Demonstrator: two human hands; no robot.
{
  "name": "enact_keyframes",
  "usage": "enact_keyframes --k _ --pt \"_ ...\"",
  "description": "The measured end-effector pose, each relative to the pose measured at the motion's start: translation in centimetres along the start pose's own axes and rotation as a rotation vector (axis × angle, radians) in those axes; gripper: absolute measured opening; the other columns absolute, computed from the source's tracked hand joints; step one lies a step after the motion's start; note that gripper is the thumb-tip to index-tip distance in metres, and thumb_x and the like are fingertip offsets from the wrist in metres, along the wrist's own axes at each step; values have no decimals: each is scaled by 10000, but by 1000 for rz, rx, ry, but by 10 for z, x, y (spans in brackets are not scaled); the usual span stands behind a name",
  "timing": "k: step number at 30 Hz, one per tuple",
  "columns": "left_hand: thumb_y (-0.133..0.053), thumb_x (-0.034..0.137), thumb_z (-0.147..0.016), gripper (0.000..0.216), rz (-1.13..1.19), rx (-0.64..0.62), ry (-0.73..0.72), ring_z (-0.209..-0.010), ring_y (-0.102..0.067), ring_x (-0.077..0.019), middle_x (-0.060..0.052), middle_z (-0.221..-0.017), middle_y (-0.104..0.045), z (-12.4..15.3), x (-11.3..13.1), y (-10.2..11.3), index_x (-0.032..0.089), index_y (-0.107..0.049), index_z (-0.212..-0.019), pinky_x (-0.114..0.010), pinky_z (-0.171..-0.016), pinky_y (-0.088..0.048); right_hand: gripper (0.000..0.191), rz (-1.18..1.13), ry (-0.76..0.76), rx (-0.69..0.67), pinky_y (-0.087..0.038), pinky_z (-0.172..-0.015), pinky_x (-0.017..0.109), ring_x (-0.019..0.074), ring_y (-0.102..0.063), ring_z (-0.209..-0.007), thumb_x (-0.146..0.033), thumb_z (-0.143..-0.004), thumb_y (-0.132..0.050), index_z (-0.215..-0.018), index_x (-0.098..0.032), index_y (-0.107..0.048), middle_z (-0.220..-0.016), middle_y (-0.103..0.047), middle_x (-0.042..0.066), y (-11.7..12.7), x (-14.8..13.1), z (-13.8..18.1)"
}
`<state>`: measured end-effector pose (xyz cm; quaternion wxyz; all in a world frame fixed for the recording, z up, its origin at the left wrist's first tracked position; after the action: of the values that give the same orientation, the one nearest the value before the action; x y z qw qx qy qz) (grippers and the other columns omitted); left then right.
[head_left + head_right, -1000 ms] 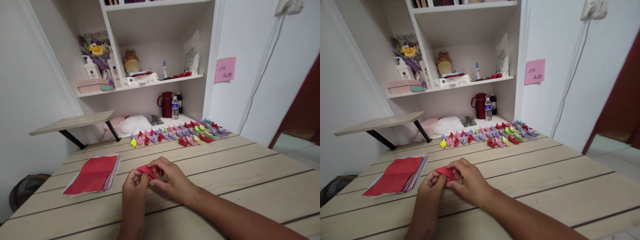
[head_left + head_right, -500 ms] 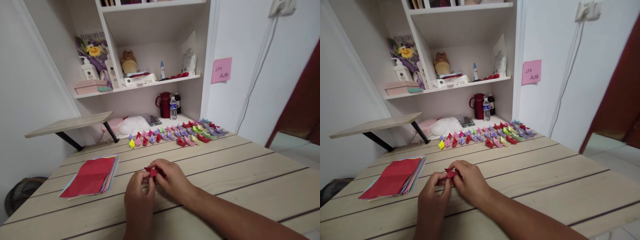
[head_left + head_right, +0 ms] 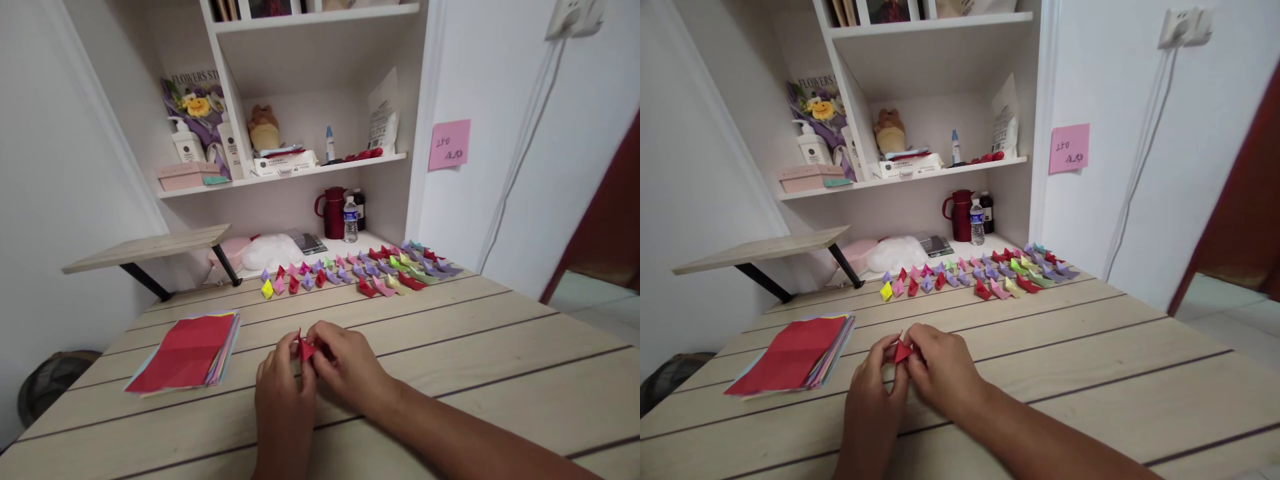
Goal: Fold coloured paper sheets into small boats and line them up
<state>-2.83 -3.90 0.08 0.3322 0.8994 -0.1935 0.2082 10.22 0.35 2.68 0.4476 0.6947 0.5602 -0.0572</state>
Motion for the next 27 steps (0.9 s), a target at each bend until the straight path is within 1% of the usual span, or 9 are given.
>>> enact_keyframes --k 3,6,12,16,19,21,23,25,27 --pt "-494 228 -863 321 -41 -21 -26 -783 -716 -253 -71 -938 -771 3 0 0 216 -638 -1149 -376 -691 -518 159 44 17 -7 -388 -651 249 157 -553 -714 -93 -797 -521 -890 -220 -544 -846 -610 6 -1 -1 0" --pt "-496 239 -868 323 -70 -13 -53 -755 -722 -254 -88 -920 -777 3 3 4 202 -670 -1138 -367 -678 -519 170 107 45 1 -404 -687 269 179 -548 -785 -92 -804 -504 -917 -216 -526 -925 -579 33 -1 -3 0" --pt "-521 251 -858 307 -101 35 -62 -772 -724 -242 -80 -957 -778 1 7 9 208 -672 -1122 -353 -707 -526 207 85 55 25 -392 -661 262 169 -505 -747 -43 -771 -487 -877 -220 -495 -879 -537 15 -3 -3 1" --pt "-550 248 -842 302 -115 43 -30 -739 -722 -238 -59 -914 -781 -2 10 11 194 -644 -1125 -344 -651 -532 222 72 71 22 -381 -667 265 164 -494 -744 -31 -750 -480 -865 -221 -472 -875 -525 12 -4 -1 0" --pt "-546 231 -843 251 -130 65 -59 -730 -723 -227 -46 -891 -781 0 13 16 212 -667 -1063 -334 -645 -528 201 82 80 1 -379 -658 266 168 -497 -739 -48 -753 -477 -849 -224 -463 -863 -526 11 0 -5 0" --pt "-533 220 -858 241 -134 56 -125 -706 -718 -212 -41 -880 -780 9 16 20 229 -678 -1051 -318 -631 -514 201 104 61 -59 -379 -637 264 168 -508 -725 -56 -752 -469 -859 -226 -466 -866 -540 13 6 -11 5" --pt "-530 224 -874 280 -106 32 -237 -617 -691 -188 -19 -790 -768 25 21 24 239 -658 -1122 -309 -604 -492 231 137 16 -152 -383 -623 264 170 -529 -723 -55 -732 -466 -884 -229 -477 -893 -565 18 14 -20 16" --pt "-486 212 -901 334 -61 37 -291 -572 -661 -179 5 -703 -738 47 29 28 249 -613 -1208 -331 -662 -476 256 165 -22 -216 -390 -615 266 175 -555 -732 -63 -707 -482 -896 -235 -491 -915 -585 19 23 -29 37" --pt "-436 163 -911 373 -65 50 -322 -581 -657 -166 20 -686 -727 72 40 30 271 -590 -1233 -356 -772 -452 261 159 -41 -260 -402 -618 264 179 -577 -756 -69 -703 -500 -897 -242 -506 -914 -602 14 32 -36 63"
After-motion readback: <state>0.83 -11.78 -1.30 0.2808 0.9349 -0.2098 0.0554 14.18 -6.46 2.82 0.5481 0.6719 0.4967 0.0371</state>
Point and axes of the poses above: each hand's wrist, its own z-axis away from the middle knuckle, its own y-axis out of the back of the hand, x = y × z, the point moved 2 cm from there along -z, towards the middle knuckle
